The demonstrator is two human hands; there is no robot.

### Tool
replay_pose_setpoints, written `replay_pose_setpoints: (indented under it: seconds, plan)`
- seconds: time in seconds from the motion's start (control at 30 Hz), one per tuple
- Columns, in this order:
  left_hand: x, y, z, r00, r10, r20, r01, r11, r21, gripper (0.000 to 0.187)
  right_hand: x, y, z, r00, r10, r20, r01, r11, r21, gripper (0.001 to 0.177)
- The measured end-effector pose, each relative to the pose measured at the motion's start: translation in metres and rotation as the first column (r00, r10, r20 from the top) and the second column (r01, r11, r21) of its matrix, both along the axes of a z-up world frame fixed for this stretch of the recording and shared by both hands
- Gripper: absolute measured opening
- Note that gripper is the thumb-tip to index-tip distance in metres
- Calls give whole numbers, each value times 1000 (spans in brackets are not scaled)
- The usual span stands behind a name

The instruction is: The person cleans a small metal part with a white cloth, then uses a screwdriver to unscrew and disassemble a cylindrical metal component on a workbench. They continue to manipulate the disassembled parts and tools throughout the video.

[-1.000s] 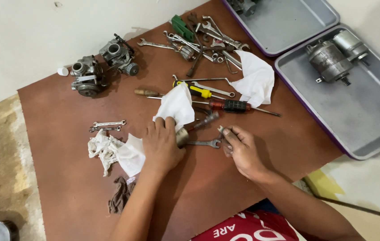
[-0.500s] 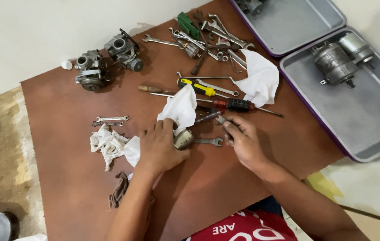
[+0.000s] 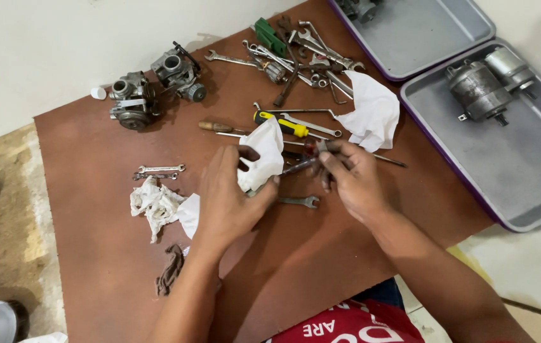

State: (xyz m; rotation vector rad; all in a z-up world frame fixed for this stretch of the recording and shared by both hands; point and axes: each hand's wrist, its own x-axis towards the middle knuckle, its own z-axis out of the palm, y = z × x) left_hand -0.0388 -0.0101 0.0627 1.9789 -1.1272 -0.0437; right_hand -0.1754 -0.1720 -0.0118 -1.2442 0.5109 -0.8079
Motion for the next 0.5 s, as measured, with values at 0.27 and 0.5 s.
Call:
replay_pose_setpoints:
  seconds: [0.27, 0.5]
  plan:
    - [-5, -48, 13, 989, -57, -135, 50, 997, -56, 38, 28, 3, 33, 986, 57, 156, -70, 995, 75, 14]
    - [16, -65, -4, 949, -43, -312, -6, 988, -153, 29, 46, 4, 48, 994, 41, 100, -37, 998, -43, 18]
